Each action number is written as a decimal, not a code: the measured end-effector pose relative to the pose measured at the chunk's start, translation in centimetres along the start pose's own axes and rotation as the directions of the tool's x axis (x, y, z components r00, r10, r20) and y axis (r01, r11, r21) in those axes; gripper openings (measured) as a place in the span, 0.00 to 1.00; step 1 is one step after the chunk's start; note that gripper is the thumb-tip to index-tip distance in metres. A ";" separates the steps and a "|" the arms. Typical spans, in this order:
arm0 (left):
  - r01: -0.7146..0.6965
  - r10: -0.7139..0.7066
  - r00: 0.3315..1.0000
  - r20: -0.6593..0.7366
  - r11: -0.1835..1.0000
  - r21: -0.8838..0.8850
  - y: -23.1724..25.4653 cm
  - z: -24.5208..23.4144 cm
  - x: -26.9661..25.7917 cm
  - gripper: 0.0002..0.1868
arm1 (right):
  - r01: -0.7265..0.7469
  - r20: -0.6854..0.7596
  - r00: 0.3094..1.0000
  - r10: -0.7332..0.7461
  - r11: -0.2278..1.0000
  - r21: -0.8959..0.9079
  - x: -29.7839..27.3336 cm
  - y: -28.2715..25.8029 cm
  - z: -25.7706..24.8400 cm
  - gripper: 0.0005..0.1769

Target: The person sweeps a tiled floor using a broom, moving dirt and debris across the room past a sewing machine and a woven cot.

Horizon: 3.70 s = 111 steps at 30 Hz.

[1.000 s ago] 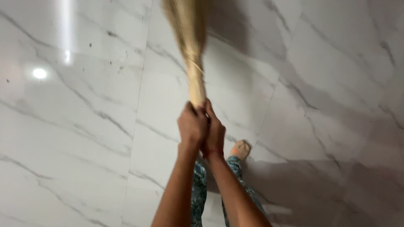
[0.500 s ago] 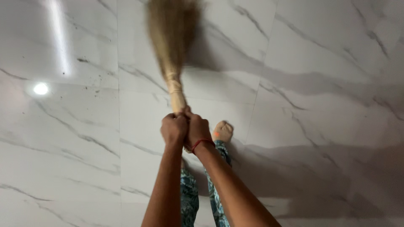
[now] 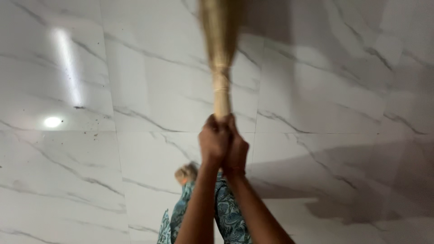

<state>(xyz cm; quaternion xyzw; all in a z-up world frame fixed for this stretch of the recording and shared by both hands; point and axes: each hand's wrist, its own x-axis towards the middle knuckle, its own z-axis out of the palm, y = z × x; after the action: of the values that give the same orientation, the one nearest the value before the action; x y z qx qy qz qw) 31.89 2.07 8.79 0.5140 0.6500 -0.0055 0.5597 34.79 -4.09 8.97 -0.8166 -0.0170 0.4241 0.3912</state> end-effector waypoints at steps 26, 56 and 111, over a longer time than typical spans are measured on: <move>0.225 -0.252 0.945 -0.210 0.964 -0.142 7.6 -7.5 10.0 0.21 | 0.026 0.388 0.913 0.128 0.930 -0.368 8.3 -14.0 7.5 0.24; 0.272 -0.273 0.928 -0.252 0.961 -0.040 20.8 4.1 19.2 0.23 | -0.210 0.280 0.918 0.281 0.943 -0.260 23.3 -22.8 -1.6 0.35; 0.255 -0.438 0.895 -0.077 0.646 -0.719 19.9 -7.3 36.5 0.31 | 0.668 0.639 0.736 -0.225 0.398 -0.629 32.3 -32.0 15.9 0.22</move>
<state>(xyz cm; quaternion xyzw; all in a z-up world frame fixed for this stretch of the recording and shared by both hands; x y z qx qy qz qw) 45.64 39.86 -3.93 0.1283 0.7543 0.1934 0.6142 53.97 39.61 2.58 -0.7365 -0.5327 0.4147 0.0419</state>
